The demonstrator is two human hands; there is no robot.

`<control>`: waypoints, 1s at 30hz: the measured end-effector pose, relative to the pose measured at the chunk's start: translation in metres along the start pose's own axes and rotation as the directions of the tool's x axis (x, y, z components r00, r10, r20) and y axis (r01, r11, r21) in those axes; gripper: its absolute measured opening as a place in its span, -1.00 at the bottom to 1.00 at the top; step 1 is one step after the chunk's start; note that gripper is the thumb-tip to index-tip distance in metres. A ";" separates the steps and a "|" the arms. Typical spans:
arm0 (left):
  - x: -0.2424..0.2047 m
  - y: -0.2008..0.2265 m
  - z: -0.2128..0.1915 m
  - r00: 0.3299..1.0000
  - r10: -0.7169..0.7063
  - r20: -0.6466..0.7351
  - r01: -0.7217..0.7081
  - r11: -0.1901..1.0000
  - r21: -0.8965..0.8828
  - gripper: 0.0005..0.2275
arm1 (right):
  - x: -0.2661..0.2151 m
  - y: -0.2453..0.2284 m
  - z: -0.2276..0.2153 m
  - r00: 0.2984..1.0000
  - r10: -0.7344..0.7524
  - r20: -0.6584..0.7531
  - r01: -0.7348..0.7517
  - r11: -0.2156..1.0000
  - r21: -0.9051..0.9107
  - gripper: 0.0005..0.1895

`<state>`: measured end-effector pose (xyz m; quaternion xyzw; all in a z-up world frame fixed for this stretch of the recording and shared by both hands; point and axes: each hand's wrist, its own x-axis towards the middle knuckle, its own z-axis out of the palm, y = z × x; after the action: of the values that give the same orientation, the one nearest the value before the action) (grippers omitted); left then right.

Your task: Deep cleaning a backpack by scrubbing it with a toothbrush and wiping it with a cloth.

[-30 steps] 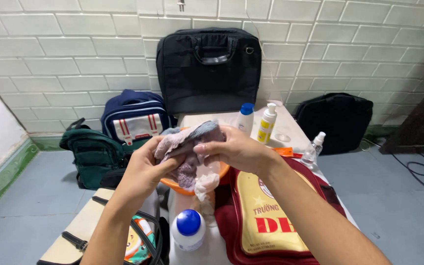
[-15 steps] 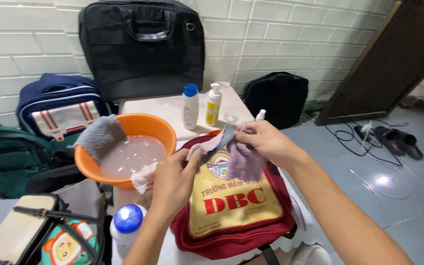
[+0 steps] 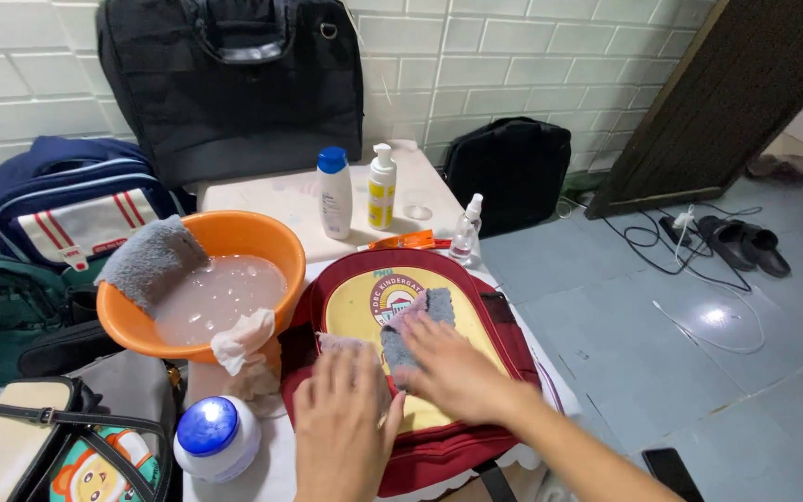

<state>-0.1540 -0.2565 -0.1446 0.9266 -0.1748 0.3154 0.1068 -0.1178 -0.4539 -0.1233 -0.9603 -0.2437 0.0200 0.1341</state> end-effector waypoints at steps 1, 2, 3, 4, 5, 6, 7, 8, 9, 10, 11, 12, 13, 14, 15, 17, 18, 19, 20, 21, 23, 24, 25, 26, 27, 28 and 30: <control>-0.011 -0.002 0.018 1.000 0.005 0.002 -0.005 1.000 -0.001 -0.33 | -0.009 -0.009 -0.002 1.000 0.005 -0.002 -0.005 1.000 0.003 -0.25; -0.021 -0.004 0.035 0.993 0.069 0.099 -0.062 0.996 -0.067 -0.40 | -0.018 -0.019 -0.004 0.998 -0.059 -0.009 0.059 0.998 0.034 -0.33; -0.031 -0.006 0.053 0.973 0.130 0.189 -0.105 0.985 -0.136 -0.44 | -0.026 -0.028 -0.008 0.992 -0.129 -0.015 0.129 0.990 0.061 -0.40; -0.031 -0.009 0.054 0.974 0.128 0.189 -0.103 0.985 -0.135 -0.44 | -0.021 -0.027 -0.012 0.991 -0.130 -0.014 0.131 0.990 0.060 -0.40; -0.032 -0.011 0.057 0.969 0.147 0.196 -0.111 0.977 -0.181 -0.45 | -0.018 -0.025 -0.014 0.998 -0.039 0.054 0.036 0.997 0.061 -0.39; -0.033 -0.013 0.060 0.965 0.165 0.204 -0.118 0.967 -0.226 -0.46 | -0.014 -0.023 -0.017 0.991 0.052 0.122 -0.059 0.997 0.055 -0.37; -0.035 -0.013 0.060 0.965 0.165 0.206 -0.116 0.967 -0.228 -0.46 | 0.002 -0.006 -0.004 0.991 0.053 0.125 -0.061 0.997 0.056 -0.37; -0.036 -0.012 0.061 0.974 0.169 0.153 -0.125 0.956 -0.266 -0.49 | 0.017 0.012 0.009 0.998 0.055 -0.020 -0.056 0.995 -0.080 -0.34; -0.039 -0.012 0.061 0.979 0.176 0.102 -0.138 0.943 -0.303 -0.51 | 0.032 0.029 0.023 0.986 0.036 -0.165 -0.071 0.975 -0.209 -0.29; -0.037 -0.010 0.056 0.978 0.180 0.107 -0.140 0.942 -0.305 -0.51 | 0.043 0.029 0.025 0.986 0.042 -0.163 -0.076 0.976 -0.205 -0.29; -0.035 -0.009 0.051 0.992 0.117 0.037 -0.097 0.935 -0.342 -0.57 | 0.057 0.029 0.026 0.994 0.077 -0.075 -0.089 0.980 -0.177 -0.28; -0.032 -0.008 0.046 0.998 0.050 -0.031 -0.058 0.923 -0.381 -0.61 | 0.070 0.028 0.027 0.994 0.108 0.015 -0.104 0.983 -0.151 -0.28; -0.033 -0.010 0.044 0.998 0.047 -0.029 -0.054 0.922 -0.383 -0.61 | 0.059 0.017 0.021 0.994 0.108 0.019 -0.104 0.983 -0.152 -0.28; -0.033 -0.012 0.042 0.999 0.001 -0.037 -0.017 0.895 -0.445 -0.72 | 0.047 0.006 0.014 0.996 -0.090 -0.016 0.088 0.992 -0.091 -0.36; -0.030 -0.015 0.039 0.998 -0.039 -0.047 0.010 0.863 -0.506 -0.77 | 0.036 -0.006 0.006 0.958 -0.279 -0.071 0.276 0.960 -0.042 -0.42; -0.031 -0.012 0.044 0.990 -0.076 -0.119 0.006 0.863 -0.505 -0.74 | 0.018 -0.012 -0.002 0.981 -0.192 -0.006 0.192 0.981 0.028 -0.43; -0.033 -0.011 0.046 0.976 -0.115 -0.187 0.006 0.865 -0.502 -0.70 | 0.010 -0.016 -0.006 0.992 -0.110 0.068 0.103 0.990 0.095 -0.44; -0.020 -0.016 0.018 0.974 -0.119 -0.193 0.010 0.872 -0.489 -0.70 | 0.012 -0.016 -0.001 0.990 -0.126 0.065 0.120 0.988 0.097 -0.44; -0.007 -0.019 -0.009 0.968 -0.147 -0.205 0.006 0.827 -0.562 -0.62 | 0.014 -0.014 0.004 0.991 -0.133 0.010 0.132 0.989 0.069 -0.45; 0.003 -0.019 -0.036 0.962 -0.174 -0.208 0.003 0.774 -0.634 -0.55 | 0.012 -0.013 0.010 0.990 -0.134 -0.041 0.136 0.990 0.046 -0.46; 0.030 -0.057 -0.082 0.942 -0.165 -0.291 -0.003 0.865 -0.502 -0.61 | 0.012 -0.019 0.013 0.995 -0.091 -0.031 0.093 0.994 0.056 -0.45; 0.043 -0.076 -0.106 0.919 -0.139 -0.368 -0.007 0.930 -0.367 -0.68 | 0.013 -0.021 0.014 0.999 -0.038 -0.022 0.039 0.998 0.058 -0.43; 0.051 -0.091 -0.120 0.918 -0.138 -0.371 -0.004 0.934 -0.358 -0.68 | 0.012 -0.021 0.014 0.999 -0.047 -0.024 0.048 0.997 0.061 -0.43; 0.059 -0.105 -0.134 0.922 -0.238 -0.305 0.095 0.903 -0.418 -0.76 | 0.011 -0.021 0.013 0.999 -0.030 -0.020 0.032 0.996 0.082 -0.44; 0.067 -0.119 -0.149 0.914 -0.333 -0.234 0.194 0.862 -0.468 -0.84 | 0.010 -0.021 0.013 1.000 -0.015 -0.016 0.016 0.994 0.104 -0.44; 0.065 -0.136 -0.140 0.913 -0.332 -0.238 0.196 0.867 -0.458 -0.84 | 0.010 -0.022 0.013 1.000 -0.025 -0.019 0.027 0.994 0.109 -0.44; 0.063 -0.171 -0.120 0.847 -0.531 -0.010 0.458 0.739 -0.494 -0.82 | 0.010 -0.023 0.013 1.000 0.029 0.006 -0.030 0.994 0.104 -0.44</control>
<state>-0.1063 -0.0789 -0.0267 0.8579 0.0152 0.2916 0.4228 -0.1212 -0.4268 -0.1299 -0.9555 -0.2284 0.0366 0.1831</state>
